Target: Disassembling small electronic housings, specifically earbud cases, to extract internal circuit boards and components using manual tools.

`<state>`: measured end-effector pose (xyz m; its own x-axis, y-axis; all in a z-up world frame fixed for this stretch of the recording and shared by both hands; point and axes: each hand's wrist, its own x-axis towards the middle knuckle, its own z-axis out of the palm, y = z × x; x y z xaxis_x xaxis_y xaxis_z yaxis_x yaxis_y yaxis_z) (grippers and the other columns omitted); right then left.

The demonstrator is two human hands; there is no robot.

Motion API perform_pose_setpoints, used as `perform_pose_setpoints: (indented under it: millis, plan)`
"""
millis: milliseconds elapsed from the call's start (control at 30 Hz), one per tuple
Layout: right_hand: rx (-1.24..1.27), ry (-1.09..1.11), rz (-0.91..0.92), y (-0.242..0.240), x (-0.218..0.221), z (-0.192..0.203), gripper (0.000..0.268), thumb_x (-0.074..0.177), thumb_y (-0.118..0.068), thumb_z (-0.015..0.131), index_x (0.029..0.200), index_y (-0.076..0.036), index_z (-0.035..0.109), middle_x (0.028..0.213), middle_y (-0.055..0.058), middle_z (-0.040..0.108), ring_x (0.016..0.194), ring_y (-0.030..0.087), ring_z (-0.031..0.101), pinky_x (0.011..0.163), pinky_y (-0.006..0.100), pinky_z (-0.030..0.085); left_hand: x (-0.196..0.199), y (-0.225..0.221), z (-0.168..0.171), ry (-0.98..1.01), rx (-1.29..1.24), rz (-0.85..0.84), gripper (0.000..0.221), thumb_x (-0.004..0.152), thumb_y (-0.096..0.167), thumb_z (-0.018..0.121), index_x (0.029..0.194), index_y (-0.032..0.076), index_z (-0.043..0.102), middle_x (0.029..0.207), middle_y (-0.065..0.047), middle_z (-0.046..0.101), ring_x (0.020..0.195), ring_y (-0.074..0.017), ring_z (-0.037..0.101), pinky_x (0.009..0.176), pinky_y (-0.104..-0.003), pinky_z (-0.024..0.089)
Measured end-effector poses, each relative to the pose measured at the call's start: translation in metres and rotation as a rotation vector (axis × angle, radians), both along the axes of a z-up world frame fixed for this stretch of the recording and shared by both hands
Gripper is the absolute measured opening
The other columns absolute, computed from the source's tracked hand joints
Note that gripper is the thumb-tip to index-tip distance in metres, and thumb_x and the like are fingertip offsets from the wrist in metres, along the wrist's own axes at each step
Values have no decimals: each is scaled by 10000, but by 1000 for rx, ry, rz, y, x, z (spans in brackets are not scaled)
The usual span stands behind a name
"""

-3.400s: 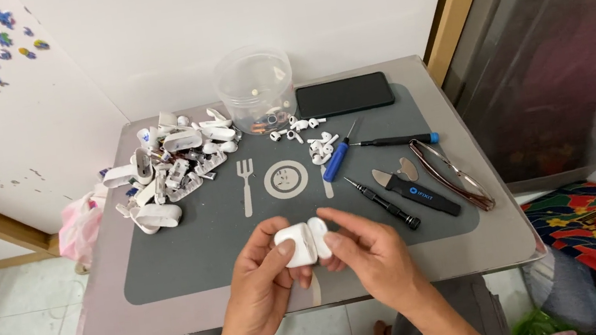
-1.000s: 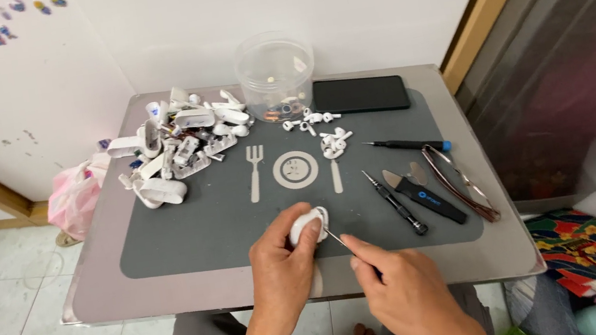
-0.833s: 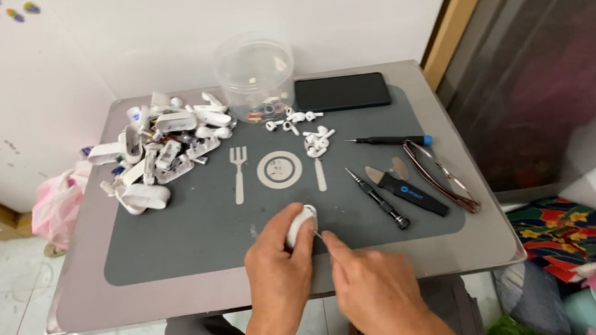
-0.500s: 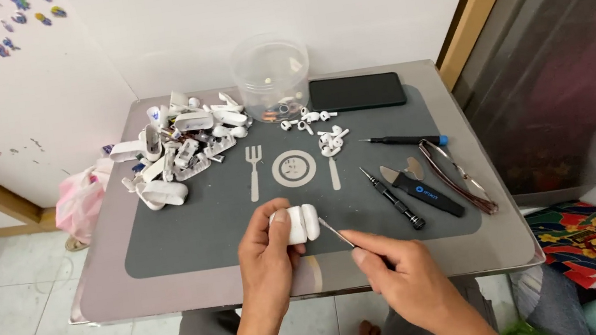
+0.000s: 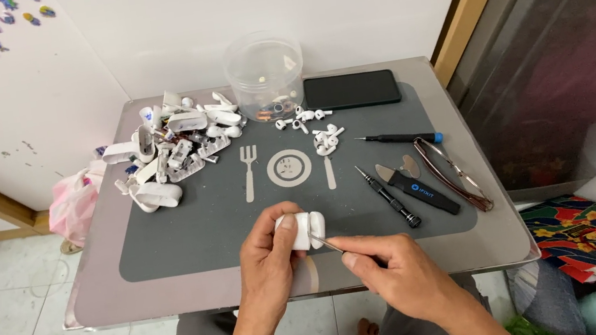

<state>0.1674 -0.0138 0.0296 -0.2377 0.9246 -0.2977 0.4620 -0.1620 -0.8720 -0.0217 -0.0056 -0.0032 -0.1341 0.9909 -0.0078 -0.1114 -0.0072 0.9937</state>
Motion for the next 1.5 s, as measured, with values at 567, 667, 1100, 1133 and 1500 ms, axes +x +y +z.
perform_pose_setpoints:
  millis: [567, 667, 1100, 1133, 1500]
  plan:
    - [418, -530, -19, 1, -16, -45, 400, 953, -314, 505, 1283, -265, 724, 887, 113, 787, 829, 444, 682, 753, 548, 504, 21, 12, -24, 638, 110, 276, 277, 943, 290, 657, 1162, 163, 768, 1074, 59, 806, 602, -124, 560, 674, -287, 518]
    - [468, -660, 0, -1, -24, -61, 413, 945, -301, 506, 1311, -300, 696, 743, 146, 755, 708, 479, 679, 635, 613, 503, 23, 12, -49, 781, 332, 324, 242, 962, 231, 654, 1166, 140, 749, 1137, 4, 782, 860, -180, 647, 813, -323, 547]
    - [160, 64, -389, 8, -22, -19, 494, 742, -348, 814, 1221, -230, 792, 674, -46, 558, 625, 84, 490, 624, 243, 462, 7, 16, -28, -325, -19, -8, 30, 949, 100, 663, 971, 87, 647, 767, -89, 664, 543, -164, 594, 425, -286, 464]
    - [160, 66, -389, 12, -28, -16, 494, 742, -348, 814, 1221, -230, 792, 674, -46, 558, 625, 84, 490, 624, 243, 462, 8, 14, -22, -323, -19, -8, 30, 949, 100, 663, 971, 87, 647, 767, -89, 664, 543, -164, 594, 425, -286, 464]
    - [260, 196, -53, -8, -15, -30, 377, 1026, -299, 472, 1034, -84, 781, 534, -14, 487, 512, 114, 455, 549, 292, 429, 11, 22, -5, -410, -18, 101, 468, 1050, 333, 577, 666, 67, 603, 613, -19, 487, 454, -106, 306, 389, -280, 211]
